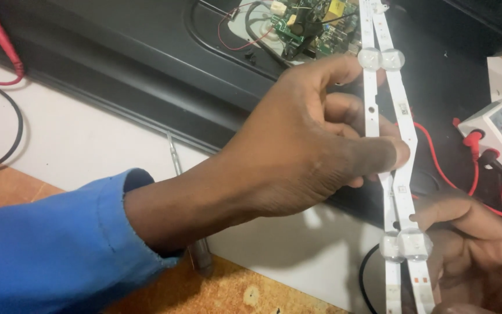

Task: Inspecting and testing LED backlight strips from a disassembled television using a multimeter and an LED tester.

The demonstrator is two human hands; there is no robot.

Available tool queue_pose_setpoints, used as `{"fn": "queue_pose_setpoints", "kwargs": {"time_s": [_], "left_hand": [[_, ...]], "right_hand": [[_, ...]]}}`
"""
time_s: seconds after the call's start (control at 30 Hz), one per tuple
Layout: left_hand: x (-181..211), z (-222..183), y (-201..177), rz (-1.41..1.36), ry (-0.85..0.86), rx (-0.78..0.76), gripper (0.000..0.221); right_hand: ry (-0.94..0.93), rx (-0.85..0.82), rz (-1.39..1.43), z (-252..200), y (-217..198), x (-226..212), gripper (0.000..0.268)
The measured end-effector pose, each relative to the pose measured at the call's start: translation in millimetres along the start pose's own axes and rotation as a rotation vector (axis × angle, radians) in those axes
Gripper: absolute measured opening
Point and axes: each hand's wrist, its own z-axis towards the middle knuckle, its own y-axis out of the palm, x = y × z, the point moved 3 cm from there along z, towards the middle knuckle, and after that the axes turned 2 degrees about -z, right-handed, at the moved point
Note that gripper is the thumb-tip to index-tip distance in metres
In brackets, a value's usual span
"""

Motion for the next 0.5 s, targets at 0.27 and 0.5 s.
{"fn": "queue_pose_setpoints", "kwargs": {"time_s": [0.27,0.5], "left_hand": [[-1.2,1.1,-0.5,0.027,0.009,0.005,0.108],[8.0,0.2,4.1,0.031,-0.065,0.025,0.061]], "right_hand": [[-0.054,-0.021,0.235,-2.3,10.7,-1.0,0.11],[0.024,-0.181,0.431,1.0,-0.2,-1.2,0.11]]}}
